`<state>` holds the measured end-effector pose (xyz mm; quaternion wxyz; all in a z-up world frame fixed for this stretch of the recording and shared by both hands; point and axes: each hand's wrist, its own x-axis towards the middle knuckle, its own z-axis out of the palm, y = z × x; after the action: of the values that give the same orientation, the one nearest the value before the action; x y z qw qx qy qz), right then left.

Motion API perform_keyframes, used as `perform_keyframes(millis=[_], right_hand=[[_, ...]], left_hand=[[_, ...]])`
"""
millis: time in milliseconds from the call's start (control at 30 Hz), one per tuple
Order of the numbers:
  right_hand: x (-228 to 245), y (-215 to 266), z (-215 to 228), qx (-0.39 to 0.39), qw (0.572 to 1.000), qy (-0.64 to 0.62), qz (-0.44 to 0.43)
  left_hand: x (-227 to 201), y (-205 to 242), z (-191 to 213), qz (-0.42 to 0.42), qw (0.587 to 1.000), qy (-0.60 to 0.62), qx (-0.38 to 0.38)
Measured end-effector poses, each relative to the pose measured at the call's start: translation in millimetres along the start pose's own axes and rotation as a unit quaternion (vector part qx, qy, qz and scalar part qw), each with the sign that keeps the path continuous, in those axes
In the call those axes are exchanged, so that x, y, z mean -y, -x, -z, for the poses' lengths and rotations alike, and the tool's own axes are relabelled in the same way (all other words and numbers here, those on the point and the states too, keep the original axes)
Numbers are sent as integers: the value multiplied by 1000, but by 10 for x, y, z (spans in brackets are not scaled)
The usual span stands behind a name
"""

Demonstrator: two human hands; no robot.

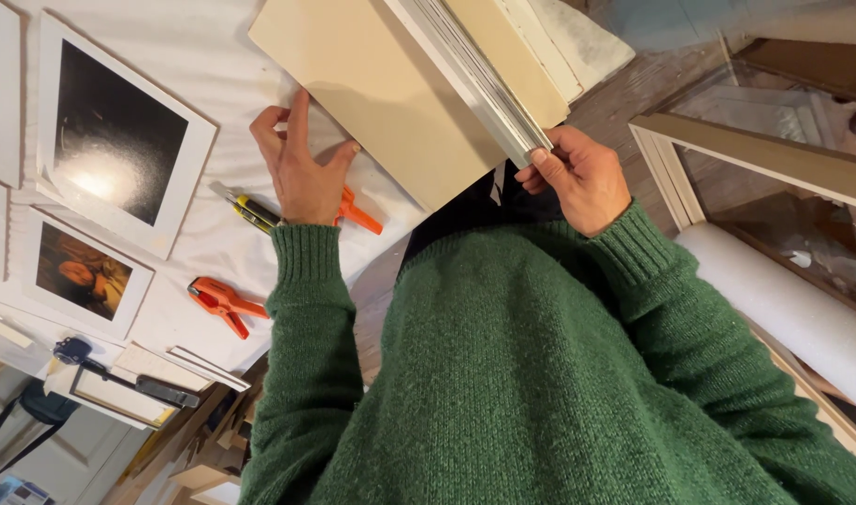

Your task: Trim a mat board using a utility knife and a straight edge for artwork framing.

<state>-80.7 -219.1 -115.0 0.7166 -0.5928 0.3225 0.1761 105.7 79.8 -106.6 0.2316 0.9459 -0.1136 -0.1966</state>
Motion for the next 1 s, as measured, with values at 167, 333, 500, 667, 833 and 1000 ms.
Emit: perform_keyframes(millis=[167, 333, 500, 667, 833, 1000], right_hand=[[12, 11, 2, -3, 1000, 9, 2], [49, 12, -1, -6, 1000, 14, 4], [32, 9, 8, -6, 1000, 9, 5], [13, 3, 15, -5, 1000, 4, 7], [22, 10, 16, -9, 1000, 5, 1], [-5, -5, 15, -7, 1000, -11, 3]], left_hand=[[-34, -1, -9, -5, 1000, -8, 1], [-36, -7, -33, -13, 1000, -6, -5], [-54, -8, -40, -12, 1000, -9, -7], [-52, -1, -40, -14, 1000, -12, -8], [-111, 0, -8, 2, 1000, -8, 5], [-122, -18, -11, 2, 1000, -3, 6]])
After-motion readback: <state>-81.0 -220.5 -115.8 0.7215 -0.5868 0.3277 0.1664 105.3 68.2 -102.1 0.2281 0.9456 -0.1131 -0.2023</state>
